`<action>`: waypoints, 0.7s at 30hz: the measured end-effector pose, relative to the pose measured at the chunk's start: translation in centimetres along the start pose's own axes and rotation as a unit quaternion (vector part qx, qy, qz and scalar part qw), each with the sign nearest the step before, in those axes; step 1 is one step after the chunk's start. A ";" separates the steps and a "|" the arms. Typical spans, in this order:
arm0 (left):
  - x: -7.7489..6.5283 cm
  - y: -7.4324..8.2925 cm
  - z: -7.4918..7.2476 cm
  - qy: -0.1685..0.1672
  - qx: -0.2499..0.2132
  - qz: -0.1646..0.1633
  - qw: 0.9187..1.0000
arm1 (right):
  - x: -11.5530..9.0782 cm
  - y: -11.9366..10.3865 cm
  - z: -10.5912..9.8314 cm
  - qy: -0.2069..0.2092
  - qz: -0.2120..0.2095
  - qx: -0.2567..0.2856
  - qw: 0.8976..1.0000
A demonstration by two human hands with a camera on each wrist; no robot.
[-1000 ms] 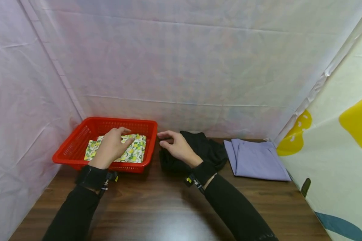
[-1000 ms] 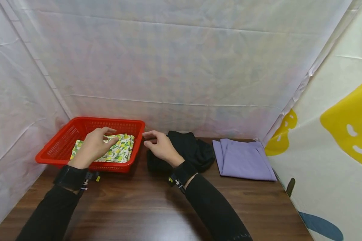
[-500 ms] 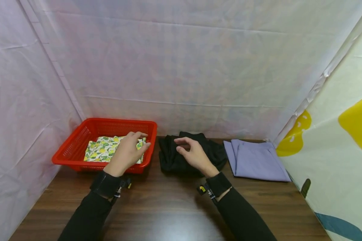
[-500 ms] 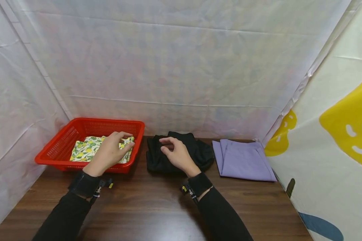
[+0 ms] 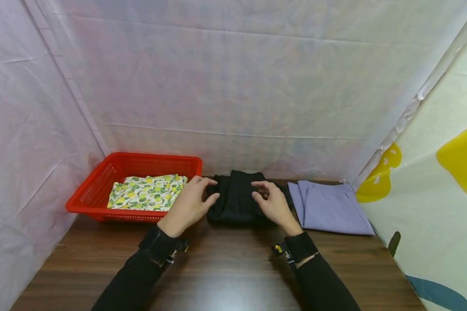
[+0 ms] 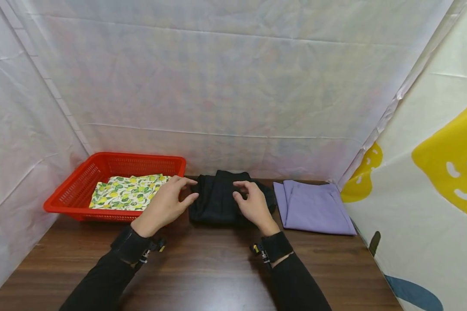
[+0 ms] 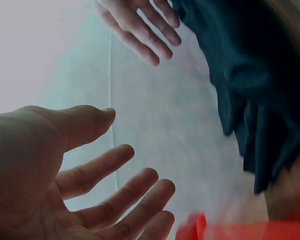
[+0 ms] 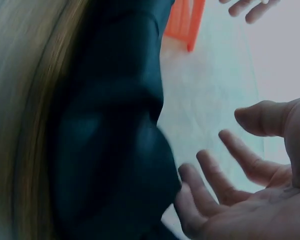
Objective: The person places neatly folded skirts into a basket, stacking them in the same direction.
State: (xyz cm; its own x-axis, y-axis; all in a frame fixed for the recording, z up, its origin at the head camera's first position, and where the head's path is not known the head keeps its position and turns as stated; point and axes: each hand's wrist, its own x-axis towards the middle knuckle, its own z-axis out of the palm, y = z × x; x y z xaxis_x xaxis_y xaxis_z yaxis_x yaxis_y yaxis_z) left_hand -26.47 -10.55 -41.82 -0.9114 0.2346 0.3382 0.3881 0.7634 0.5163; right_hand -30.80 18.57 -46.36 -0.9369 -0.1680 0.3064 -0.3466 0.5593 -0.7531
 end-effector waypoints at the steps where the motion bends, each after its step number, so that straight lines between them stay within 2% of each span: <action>1: 0.0 0.4 0.3 -0.003 -0.003 0.002 1.000 | -0.1 0.3 -0.3 0.011 0.003 -0.008 1.000; 4: 0.0 1.3 1.4 -0.018 -0.024 0.004 1.000 | -0.3 1.3 -1.1 0.047 0.005 -0.025 0.999; 6: -0.1 1.8 2.1 -0.033 -0.043 0.005 0.998 | -0.1 2.9 -1.3 0.067 -0.001 -0.025 0.997; 10: -0.1 2.2 3.8 -0.064 -0.055 0.001 0.996 | 0.1 6.0 -1.5 0.072 -0.005 -0.022 0.997; 12: 0.0 2.3 4.6 -0.073 -0.049 -0.006 0.996 | 0.5 8.0 -1.2 0.071 0.011 -0.040 0.997; 17: 0.5 2.2 6.1 -0.076 -0.029 -0.046 0.996 | 2.2 14.1 0.0 0.064 0.033 -0.079 0.994; 21: 1.0 1.9 7.1 -0.075 -0.034 -0.099 0.992 | 2.6 15.5 0.3 0.032 0.061 -0.090 0.994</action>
State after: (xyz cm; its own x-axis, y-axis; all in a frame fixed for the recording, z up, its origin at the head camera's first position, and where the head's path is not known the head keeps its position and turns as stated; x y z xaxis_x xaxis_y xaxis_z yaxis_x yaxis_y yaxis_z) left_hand -27.59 -4.63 -46.08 -0.9788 0.1744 0.1072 0.2031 0.7619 0.6151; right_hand -38.63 26.59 -57.39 -0.9649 -0.0412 0.2594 -0.2111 0.7092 -0.6727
